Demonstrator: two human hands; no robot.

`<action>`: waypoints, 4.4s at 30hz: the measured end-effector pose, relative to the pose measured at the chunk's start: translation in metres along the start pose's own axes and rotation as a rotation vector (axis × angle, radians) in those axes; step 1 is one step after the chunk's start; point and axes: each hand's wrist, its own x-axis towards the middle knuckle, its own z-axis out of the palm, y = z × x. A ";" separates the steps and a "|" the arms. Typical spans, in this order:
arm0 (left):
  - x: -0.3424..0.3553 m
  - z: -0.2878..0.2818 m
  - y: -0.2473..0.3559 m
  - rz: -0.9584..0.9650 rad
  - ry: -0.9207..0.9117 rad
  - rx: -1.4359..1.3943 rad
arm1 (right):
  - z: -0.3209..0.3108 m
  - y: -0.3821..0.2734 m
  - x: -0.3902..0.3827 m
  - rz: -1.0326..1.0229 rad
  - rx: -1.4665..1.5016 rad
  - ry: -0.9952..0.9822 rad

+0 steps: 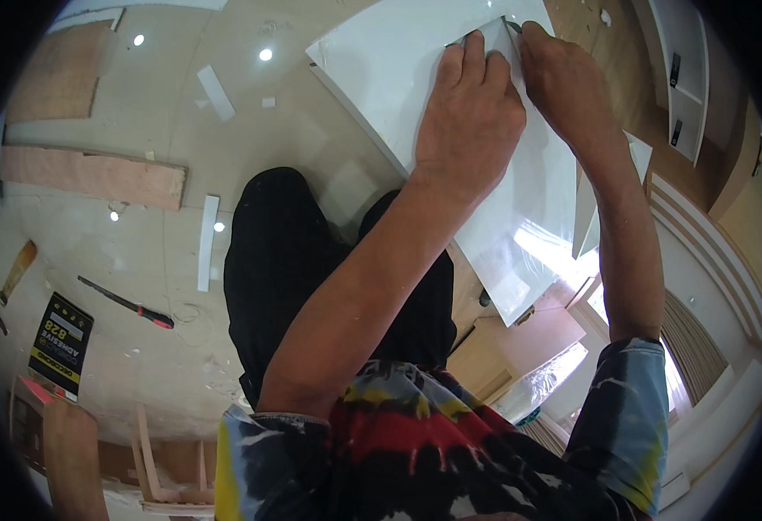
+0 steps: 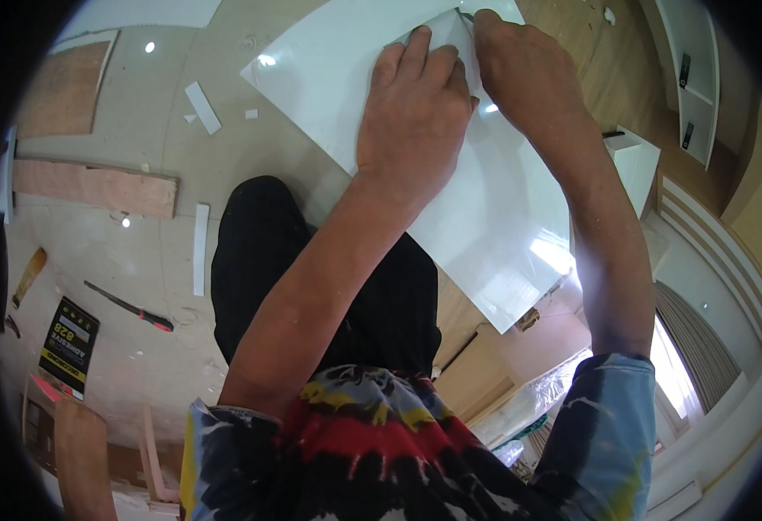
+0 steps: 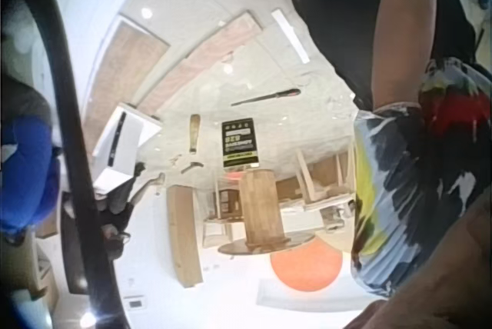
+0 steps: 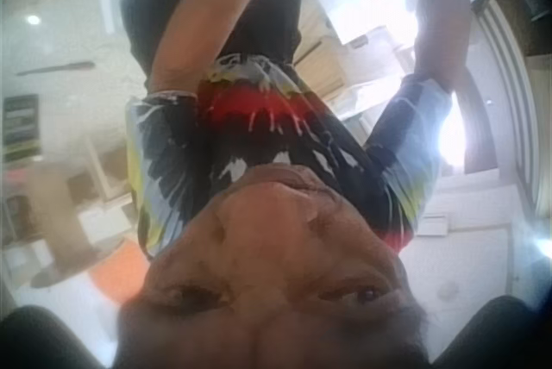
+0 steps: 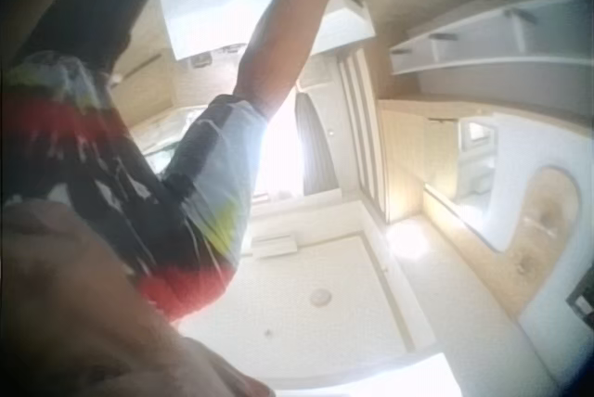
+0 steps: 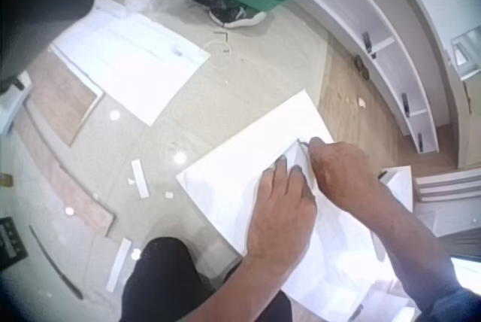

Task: The person uses a utility knife to score and cut a rectangular recess into a white laminate panel. They repeatedly score the edges, snap off the inner piece, and trim the edges to refine the cutout.

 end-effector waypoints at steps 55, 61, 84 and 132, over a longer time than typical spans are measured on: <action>0.004 -0.002 0.002 -0.012 -0.104 0.088 | 0.003 0.020 -0.006 -0.102 0.199 0.158; 0.005 -0.004 0.004 -0.018 -0.118 0.060 | 0.002 0.010 -0.007 -0.059 0.126 0.149; 0.011 0.002 0.008 0.009 -0.150 0.112 | 0.017 0.033 0.016 -0.191 0.078 0.065; 0.013 -0.004 0.003 -0.030 -0.133 -0.049 | 0.012 0.034 -0.001 -0.125 0.291 0.137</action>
